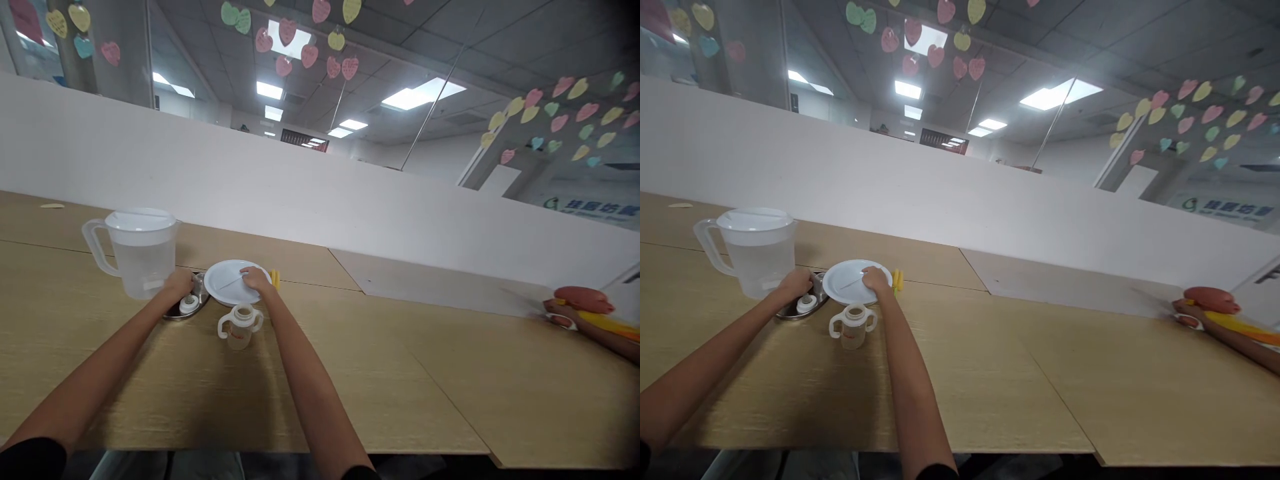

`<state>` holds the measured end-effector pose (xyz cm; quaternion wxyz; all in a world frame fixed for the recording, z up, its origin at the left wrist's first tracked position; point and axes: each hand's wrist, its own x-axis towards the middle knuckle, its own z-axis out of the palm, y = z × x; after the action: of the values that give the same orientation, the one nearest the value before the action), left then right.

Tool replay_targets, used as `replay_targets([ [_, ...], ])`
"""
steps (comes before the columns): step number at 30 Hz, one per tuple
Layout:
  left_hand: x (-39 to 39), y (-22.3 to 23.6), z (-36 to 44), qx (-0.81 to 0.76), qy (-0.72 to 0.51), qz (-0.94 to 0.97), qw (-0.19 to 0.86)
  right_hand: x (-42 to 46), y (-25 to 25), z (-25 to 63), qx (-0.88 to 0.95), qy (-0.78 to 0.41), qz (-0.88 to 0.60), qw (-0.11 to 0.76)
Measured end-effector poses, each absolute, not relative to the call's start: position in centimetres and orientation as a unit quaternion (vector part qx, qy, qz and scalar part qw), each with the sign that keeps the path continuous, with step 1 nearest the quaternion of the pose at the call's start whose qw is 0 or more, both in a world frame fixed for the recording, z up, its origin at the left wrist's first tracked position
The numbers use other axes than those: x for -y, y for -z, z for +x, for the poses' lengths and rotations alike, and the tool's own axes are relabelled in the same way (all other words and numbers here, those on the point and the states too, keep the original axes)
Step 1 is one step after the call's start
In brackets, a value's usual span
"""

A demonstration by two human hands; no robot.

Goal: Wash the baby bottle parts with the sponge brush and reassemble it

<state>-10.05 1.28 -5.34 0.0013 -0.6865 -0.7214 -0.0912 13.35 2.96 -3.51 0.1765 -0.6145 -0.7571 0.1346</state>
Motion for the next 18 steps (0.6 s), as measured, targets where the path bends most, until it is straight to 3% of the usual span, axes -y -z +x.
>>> replay_targets([
  [5, -0.1, 4.8, -9.8, 0.729, 0.084, -0.678, 0.033, -3.6, 4.4, 11.8, 0.724, -0.148, -0.641, 0.207],
  [18, 4.5, 1.6, -9.2, 0.703, 0.087, -0.695, 0.124, -1.9, 1.2, 15.9, 0.641, -0.187, -0.614, 0.420],
])
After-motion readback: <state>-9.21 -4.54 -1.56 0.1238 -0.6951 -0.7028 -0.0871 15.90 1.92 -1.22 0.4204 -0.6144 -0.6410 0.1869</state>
